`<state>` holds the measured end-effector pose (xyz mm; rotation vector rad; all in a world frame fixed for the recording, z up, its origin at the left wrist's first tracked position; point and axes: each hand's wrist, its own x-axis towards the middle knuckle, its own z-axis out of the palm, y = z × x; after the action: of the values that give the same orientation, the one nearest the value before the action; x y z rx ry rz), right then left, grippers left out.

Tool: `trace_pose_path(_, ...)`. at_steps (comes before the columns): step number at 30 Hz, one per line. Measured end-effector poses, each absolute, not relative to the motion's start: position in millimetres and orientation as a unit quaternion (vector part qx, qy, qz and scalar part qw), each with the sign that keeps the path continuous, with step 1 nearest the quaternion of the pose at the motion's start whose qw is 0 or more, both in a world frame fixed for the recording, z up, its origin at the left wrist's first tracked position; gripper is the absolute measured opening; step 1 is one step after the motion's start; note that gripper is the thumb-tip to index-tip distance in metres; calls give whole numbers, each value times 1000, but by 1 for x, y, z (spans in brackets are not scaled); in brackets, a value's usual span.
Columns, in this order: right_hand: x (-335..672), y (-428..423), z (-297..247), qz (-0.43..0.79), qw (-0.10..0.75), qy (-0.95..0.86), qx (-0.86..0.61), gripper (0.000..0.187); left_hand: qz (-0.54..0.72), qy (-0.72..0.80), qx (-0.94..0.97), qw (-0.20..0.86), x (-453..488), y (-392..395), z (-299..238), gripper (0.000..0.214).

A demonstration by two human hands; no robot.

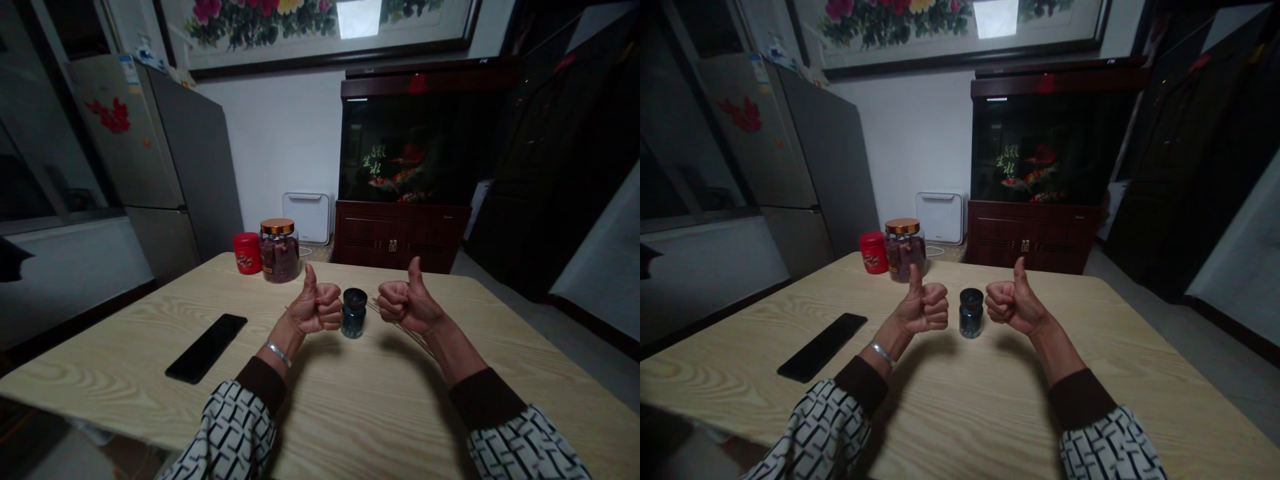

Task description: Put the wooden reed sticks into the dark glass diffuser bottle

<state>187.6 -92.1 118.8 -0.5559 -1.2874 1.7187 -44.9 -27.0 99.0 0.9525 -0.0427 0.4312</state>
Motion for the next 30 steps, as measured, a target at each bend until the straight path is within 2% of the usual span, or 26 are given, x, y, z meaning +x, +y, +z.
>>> trace_pose_path(3, 190, -86, 112, 689, 449, -512, -249, 78, 233, 1, 457, 858, -46, -19, 83, 74)
trace_pose_path(6, 191, -79, 101, 637, 476, -505, -334, 77, 317, 60, 462, 826, -46, -10, 59, 70)
trace_pose_path(8, 189, -73, 93, 540, 495, -520, -439, 72, 396, 136, 480, 771, -42, -5, 43, 59)
trace_pose_path(10, 184, -67, 88, 393, 479, -572, -537, 63, 451, 220, 521, 691, -35, -2, 30, 48)
trace_pose_path(12, 177, -62, 85, 233, 419, -640, -600, 54, 457, 264, 570, 630, -26, -2, 21, 53)
trace_pose_path(14, 170, -59, 87, 110, 328, -690, -635, 50, 436, 255, 613, 608, -15, -4, 15, 68)
trace_pose_path(17, 161, -54, 93, 10, 187, -724, -664, 55, 419, 264, 669, 554, -2, -8, 6, 72)
trace_pose_path(19, 156, -50, 97, -19, 129, -736, -664, 57, 419, 305, 688, 508, 4, -9, 0, 63)
trace_pose_path(23, 152, -42, 108, -25, 81, -754, -651, 55, 415, 312, 706, 482, 5, -6, -6, 55)
trace_pose_path(28, 160, -38, 128, 57, 47, -824, -562, 44, 409, 297, 720, 476, 1, -2, -8, 56)
trace_pose_path(30, 167, -40, 136, 127, 56, -861, -490, 60, 410, 295, 715, 484, 0, -1, -9, 58)
